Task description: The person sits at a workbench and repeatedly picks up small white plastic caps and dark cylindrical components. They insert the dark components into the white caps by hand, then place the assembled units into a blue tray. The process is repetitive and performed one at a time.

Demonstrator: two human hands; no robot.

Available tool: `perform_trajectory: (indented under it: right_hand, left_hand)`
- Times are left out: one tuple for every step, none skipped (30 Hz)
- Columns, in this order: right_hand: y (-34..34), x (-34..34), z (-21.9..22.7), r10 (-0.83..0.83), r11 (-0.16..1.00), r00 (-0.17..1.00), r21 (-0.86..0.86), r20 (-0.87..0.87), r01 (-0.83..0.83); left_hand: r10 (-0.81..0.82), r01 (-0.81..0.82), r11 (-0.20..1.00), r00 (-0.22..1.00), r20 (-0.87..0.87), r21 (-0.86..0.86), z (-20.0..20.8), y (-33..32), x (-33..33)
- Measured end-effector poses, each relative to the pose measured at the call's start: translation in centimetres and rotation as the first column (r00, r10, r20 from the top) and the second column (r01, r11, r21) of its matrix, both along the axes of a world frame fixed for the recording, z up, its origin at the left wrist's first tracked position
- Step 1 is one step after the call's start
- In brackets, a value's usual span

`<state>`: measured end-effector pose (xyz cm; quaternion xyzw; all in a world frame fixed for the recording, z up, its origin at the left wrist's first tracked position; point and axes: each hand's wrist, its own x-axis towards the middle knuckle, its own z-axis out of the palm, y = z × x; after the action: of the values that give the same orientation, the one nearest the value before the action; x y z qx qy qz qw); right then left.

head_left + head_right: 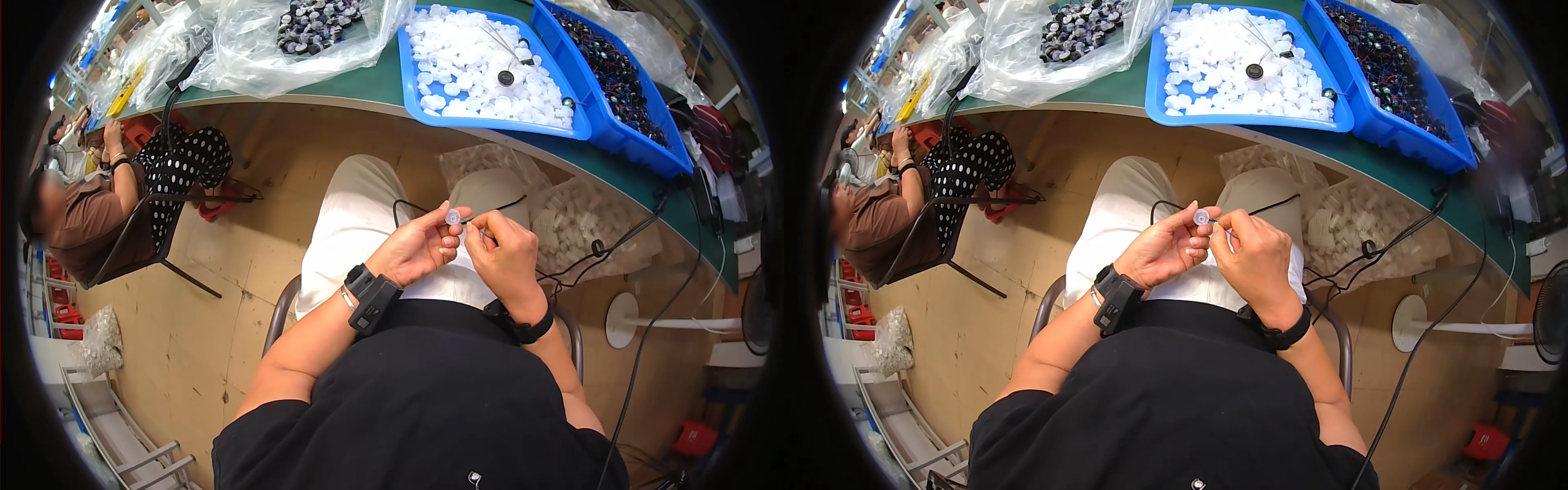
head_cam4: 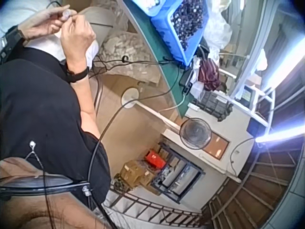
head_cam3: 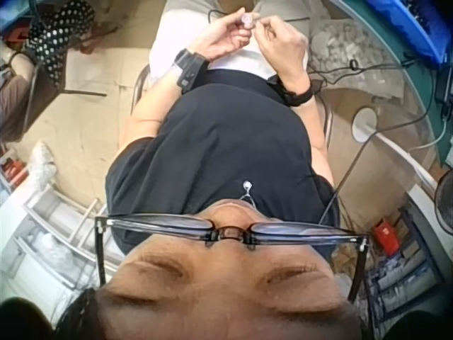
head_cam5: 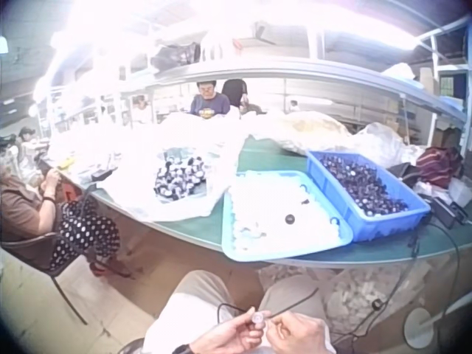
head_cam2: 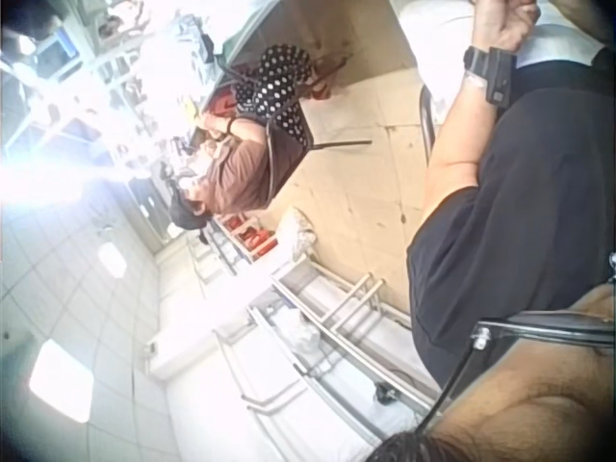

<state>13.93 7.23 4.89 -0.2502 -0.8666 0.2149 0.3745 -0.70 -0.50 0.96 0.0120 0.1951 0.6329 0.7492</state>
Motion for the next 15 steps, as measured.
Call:
perform_trajectory:
  right_hand:
    - [0.0, 0.1, 0.1, 0.001, 1.0, 1.0, -0.002, 0.0, -0.001]
    - [0.0, 0.1, 0.1, 0.0, 1.0, 1.0, -0.003, 0.0, 0.0]
    - [0.0, 0.1, 0.1, -0.005, 1.0, 1.0, 0.006, 0.008, 0.005]
    - [0.0, 0.2, 0.1, -0.012, 1.0, 1.0, 0.015, 0.018, 0.012]
    - [0.1, 0.4, 0.0, -0.027, 0.999, 0.999, 0.024, 0.026, 0.026]
    - [0.2, 0.5, 0.0, -0.018, 0.999, 1.0, 0.029, 0.004, 0.018]
    - [0.2, 0.2, -0.2, -0.013, 0.999, 1.0, 0.034, -0.016, 0.013]
    - [0.3, 0.4, -0.2, -0.022, 0.999, 0.999, 0.04, -0.03, 0.024]
    - [0.1, 0.5, 0.4, -0.009, 1.0, 1.0, 0.024, 0.003, 0.009]
    - [0.4, 0.5, 0.0, 0.02, 1.0, 1.0, 0.018, -0.003, -0.02]
    - [0.4, 0.3, -0.1, 0.044, 0.999, 0.998, 0.031, -0.033, -0.043]
    - [0.3, 0.3, -0.2, 0.045, 0.999, 0.999, 0.014, -0.02, -0.044]
    - [0.3, 0.6, -0.4, 0.032, 0.999, 0.999, 0.01, -0.039, -0.032]
    - [0.4, 0.5, -0.5, 0.014, 0.999, 0.999, 0.03, -0.049, -0.013]
    - [0.5, 0.6, -0.9, 0.007, 1.0, 0.995, 0.015, -0.096, -0.005]
  left_hand:
    - [0.002, -0.002, 1.0, 1.0, -0.005, 0.005, 0.0, -0.1, 0.1]
    - [0.001, -0.001, 1.0, 1.0, -0.01, 0.011, 0.0, 0.0, 0.1]
    - [-0.001, 0.001, 1.0, 1.0, -0.015, 0.017, 0.1, 0.0, 0.2]
    - [0.0, 0.0, 1.0, 1.0, -0.01, 0.002, 0.1, 0.0, 0.3]
    - [-0.007, 0.007, 1.0, 1.0, -0.006, -0.012, 0.2, 0.1, 0.4]
    - [-0.017, 0.017, 1.0, 1.0, -0.001, -0.026, 0.3, 0.2, 0.5]
    - [-0.009, 0.009, 0.999, 1.0, -0.007, -0.03, 0.2, 0.2, 0.3]
    - [-0.017, 0.017, 0.999, 1.0, -0.007, -0.033, 0.0, 0.1, 0.0]
    - [-0.039, 0.038, 0.999, 0.999, -0.005, -0.037, -0.2, 0.3, 0.1]
    - [-0.018, 0.017, 0.998, 1.0, -0.014, -0.058, -0.2, 0.3, 0.0]
    - [0.002, -0.004, 0.997, 1.0, -0.024, -0.083, 0.1, 0.0, 0.0]
    - [0.031, -0.035, 0.994, 0.999, -0.037, -0.103, 0.2, -0.2, 0.2]
    - [0.042, -0.049, 0.991, 0.998, -0.056, -0.126, 0.2, -0.1, 0.3]
    - [0.035, -0.042, 0.993, 0.997, -0.068, -0.113, 0.1, 0.0, 0.2]
    - [0.03, -0.038, 0.994, 0.996, -0.08, -0.099, -0.1, 0.2, 0.1]
